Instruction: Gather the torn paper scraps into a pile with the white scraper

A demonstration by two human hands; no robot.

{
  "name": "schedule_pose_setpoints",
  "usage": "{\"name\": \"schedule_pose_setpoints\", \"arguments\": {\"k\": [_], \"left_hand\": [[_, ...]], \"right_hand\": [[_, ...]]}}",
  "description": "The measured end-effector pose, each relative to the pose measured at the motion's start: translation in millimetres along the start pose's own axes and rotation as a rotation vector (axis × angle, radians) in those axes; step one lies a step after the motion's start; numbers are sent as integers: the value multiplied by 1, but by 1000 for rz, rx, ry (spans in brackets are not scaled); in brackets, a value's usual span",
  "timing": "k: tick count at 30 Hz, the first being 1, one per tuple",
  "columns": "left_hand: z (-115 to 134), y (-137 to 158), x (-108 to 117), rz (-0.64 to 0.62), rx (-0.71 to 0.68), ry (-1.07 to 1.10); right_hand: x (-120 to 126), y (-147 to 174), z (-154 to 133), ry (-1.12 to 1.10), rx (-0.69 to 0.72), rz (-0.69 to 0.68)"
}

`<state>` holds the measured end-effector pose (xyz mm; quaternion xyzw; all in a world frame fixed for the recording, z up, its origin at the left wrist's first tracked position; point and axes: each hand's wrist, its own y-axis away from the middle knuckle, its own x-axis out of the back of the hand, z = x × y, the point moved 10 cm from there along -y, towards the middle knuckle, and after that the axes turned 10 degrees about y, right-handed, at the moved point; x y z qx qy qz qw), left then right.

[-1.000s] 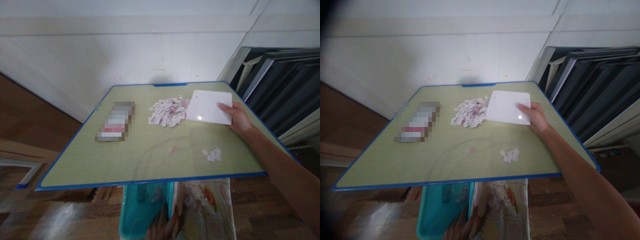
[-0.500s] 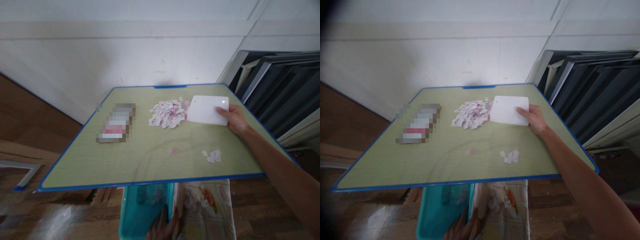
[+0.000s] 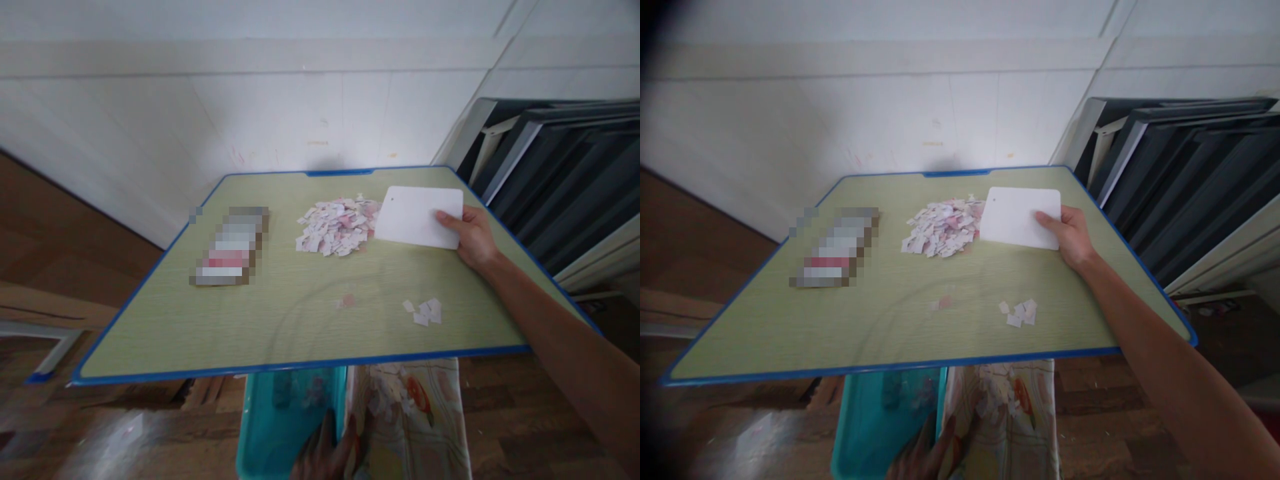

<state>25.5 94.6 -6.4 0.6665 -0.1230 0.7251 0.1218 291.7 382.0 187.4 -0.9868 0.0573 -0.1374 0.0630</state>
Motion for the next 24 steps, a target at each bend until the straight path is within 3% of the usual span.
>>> {"name": "schedule_pose_setpoints", "arguments": {"k": [12, 19, 24], "left_hand": [[-2, 3, -4, 11, 3, 2], [1, 0, 1, -16, -20, -15], [1, 1, 0, 17, -18, 5]], "right_hand": [[-8, 0, 0, -70, 21, -38], [-25, 6, 3, 7, -18, -182], [-18, 5, 0, -31, -4, -101]]}}
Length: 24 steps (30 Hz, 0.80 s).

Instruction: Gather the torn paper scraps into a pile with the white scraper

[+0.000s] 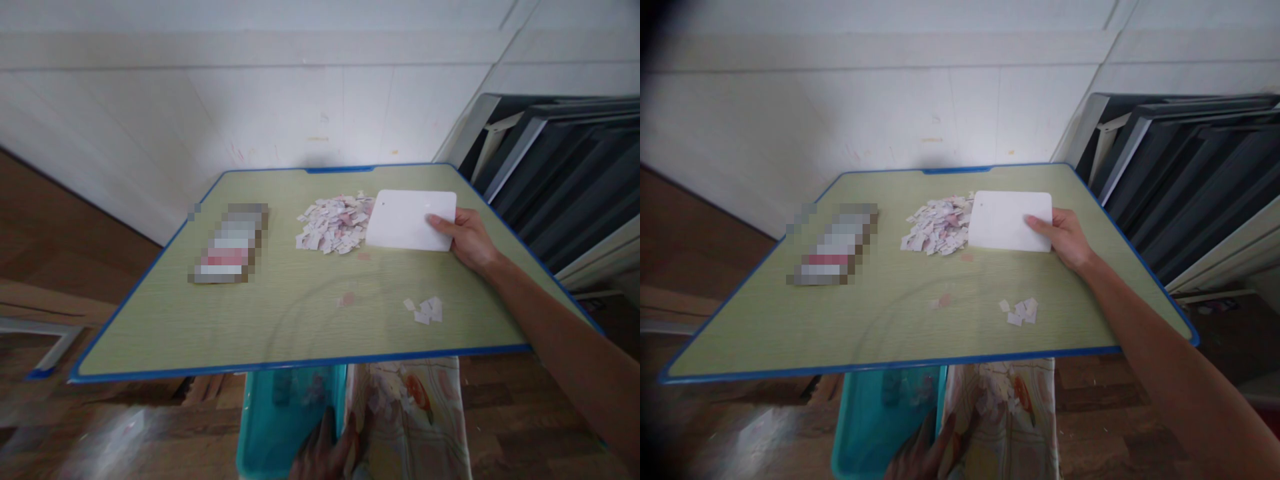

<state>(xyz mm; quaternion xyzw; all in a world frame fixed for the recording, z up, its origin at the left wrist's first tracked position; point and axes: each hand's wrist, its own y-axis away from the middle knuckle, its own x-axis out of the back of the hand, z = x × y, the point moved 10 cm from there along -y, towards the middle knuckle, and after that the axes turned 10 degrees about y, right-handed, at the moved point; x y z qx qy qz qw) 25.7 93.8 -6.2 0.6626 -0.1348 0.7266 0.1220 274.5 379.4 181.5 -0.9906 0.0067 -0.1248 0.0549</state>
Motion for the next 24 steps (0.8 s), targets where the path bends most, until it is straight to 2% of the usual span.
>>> {"name": "schedule_pose_setpoints", "arguments": {"k": [8, 12, 17, 22, 24], "left_hand": [[1, 1, 4, -5, 12, 10], [-1, 4, -2, 19, 8, 17], [-2, 5, -9, 9, 14, 30], [-2, 3, -2, 3, 25, 28], [-1, 2, 0, -2, 26, 16]], "right_hand": [[0, -2, -1, 98, 34, -2], [-1, 0, 0, 27, -16, -28], [1, 0, -1, -27, -15, -2], [-18, 5, 2, 5, -33, -166], [-21, 7, 0, -6, -38, -187]]}}
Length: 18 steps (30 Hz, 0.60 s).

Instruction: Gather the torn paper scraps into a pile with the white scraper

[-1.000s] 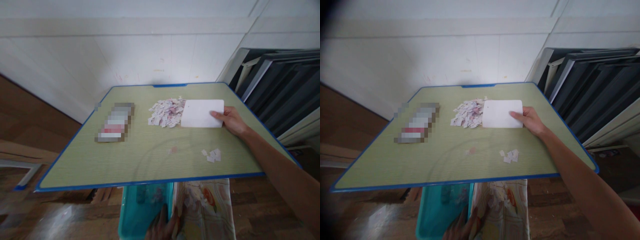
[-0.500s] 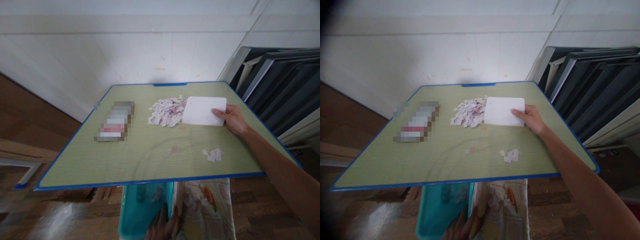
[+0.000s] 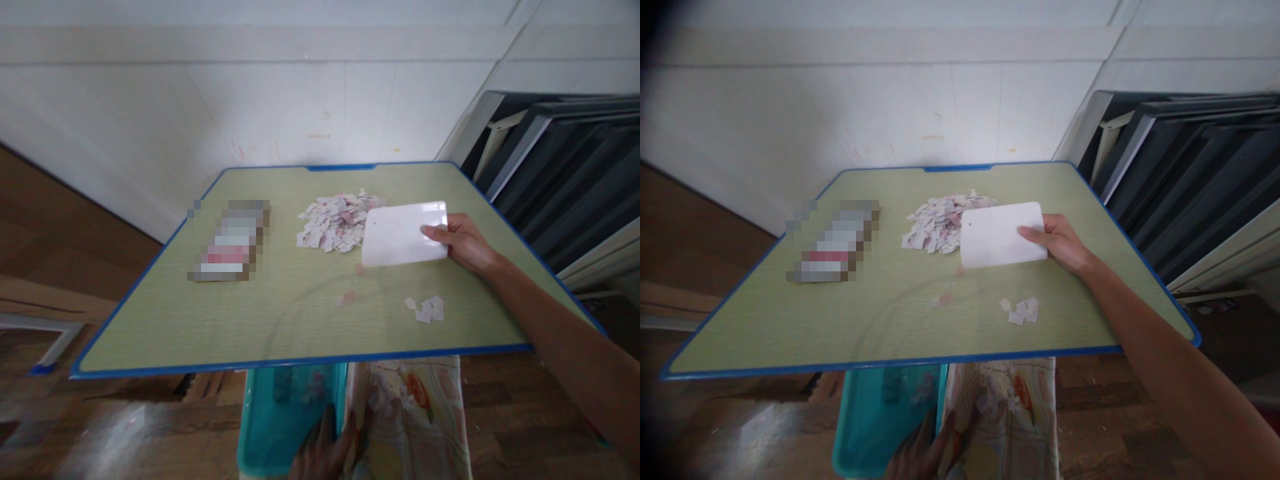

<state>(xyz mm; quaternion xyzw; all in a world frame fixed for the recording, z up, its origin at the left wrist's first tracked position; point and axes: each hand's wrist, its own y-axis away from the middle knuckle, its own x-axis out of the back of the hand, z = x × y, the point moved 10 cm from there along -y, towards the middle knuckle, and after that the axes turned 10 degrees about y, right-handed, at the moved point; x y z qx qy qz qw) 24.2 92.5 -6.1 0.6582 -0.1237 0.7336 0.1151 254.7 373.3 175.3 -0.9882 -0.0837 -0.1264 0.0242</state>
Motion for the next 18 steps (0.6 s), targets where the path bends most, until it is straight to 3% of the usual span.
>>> {"name": "schedule_pose_setpoints", "arguments": {"k": [5, 10, 15, 18], "left_hand": [[0, 0, 0, -20, 1, 23], [-1, 1, -6, -48, 6, 3], [-1, 3, -11, -58, 15, 23], [-2, 2, -11, -60, 25, 1]], "right_hand": [[9, 2, -3, -61, 3, 85], [-6, 2, 0, 87, -10, -67], [-7, 2, -6, 141, 41, -43], [-15, 4, -7, 204, 44, -106]]}}
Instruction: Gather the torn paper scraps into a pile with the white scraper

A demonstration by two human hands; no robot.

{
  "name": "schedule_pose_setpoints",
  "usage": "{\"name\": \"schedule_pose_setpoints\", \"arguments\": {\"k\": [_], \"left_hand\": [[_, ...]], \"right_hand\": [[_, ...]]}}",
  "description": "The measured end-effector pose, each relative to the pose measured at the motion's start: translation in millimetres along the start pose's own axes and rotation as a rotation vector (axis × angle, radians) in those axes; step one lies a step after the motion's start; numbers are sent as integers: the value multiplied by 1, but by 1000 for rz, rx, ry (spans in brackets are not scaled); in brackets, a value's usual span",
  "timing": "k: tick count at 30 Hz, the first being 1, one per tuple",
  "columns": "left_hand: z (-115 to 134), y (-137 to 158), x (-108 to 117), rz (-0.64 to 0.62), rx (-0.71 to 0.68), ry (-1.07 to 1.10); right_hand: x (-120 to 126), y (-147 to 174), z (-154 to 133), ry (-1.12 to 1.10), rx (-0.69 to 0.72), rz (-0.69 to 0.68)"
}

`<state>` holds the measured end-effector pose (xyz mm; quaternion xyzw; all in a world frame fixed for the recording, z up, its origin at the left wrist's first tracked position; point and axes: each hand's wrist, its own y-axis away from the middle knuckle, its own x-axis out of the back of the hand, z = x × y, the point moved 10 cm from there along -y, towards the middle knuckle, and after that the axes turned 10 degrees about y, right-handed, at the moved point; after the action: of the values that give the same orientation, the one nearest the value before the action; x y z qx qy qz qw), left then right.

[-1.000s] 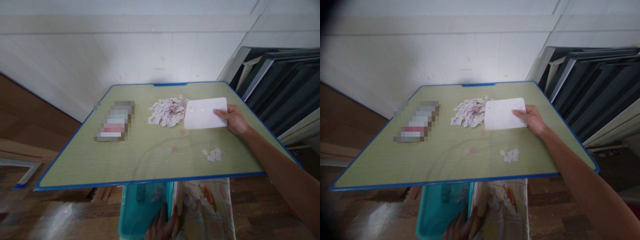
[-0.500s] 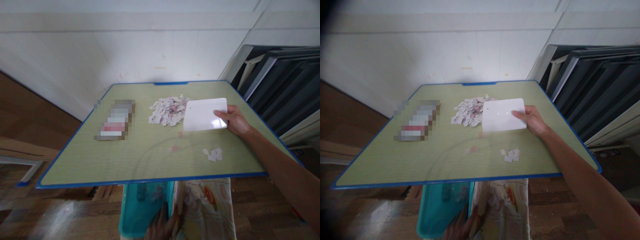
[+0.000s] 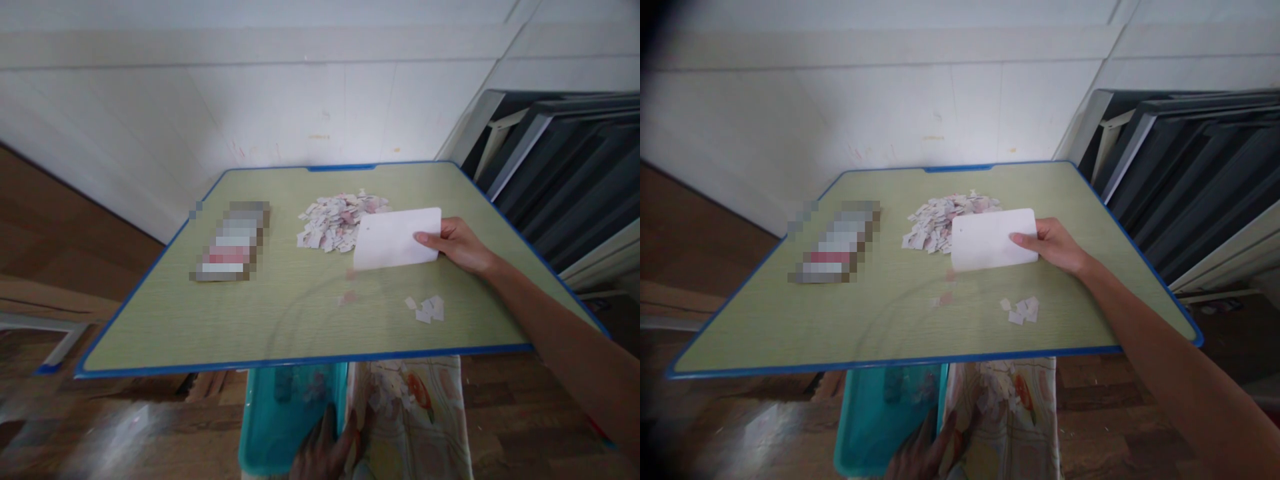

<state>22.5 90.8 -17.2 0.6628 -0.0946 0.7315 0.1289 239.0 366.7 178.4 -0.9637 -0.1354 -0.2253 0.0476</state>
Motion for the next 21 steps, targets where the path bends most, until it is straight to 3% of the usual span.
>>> {"name": "schedule_pose_setpoints", "arguments": {"k": [3, 8, 13, 18, 21], "left_hand": [[0, -1, -1, -34, -5, -38], [1, -1, 4, -9, -13, -2], [2, -2, 8, -13, -22, -39], [1, -2, 8, -45, -10, 3], [1, -2, 4, -74, -5, 8]], "right_hand": [[-8, 2, -3, 18, 5, -51], [-7, 2, -9, 8, 36, 16], [-17, 1, -8, 37, 29, -72], [-2, 1, 2, -127, -16, 21], [-2, 1, 2, -93, -30, -1]]}}
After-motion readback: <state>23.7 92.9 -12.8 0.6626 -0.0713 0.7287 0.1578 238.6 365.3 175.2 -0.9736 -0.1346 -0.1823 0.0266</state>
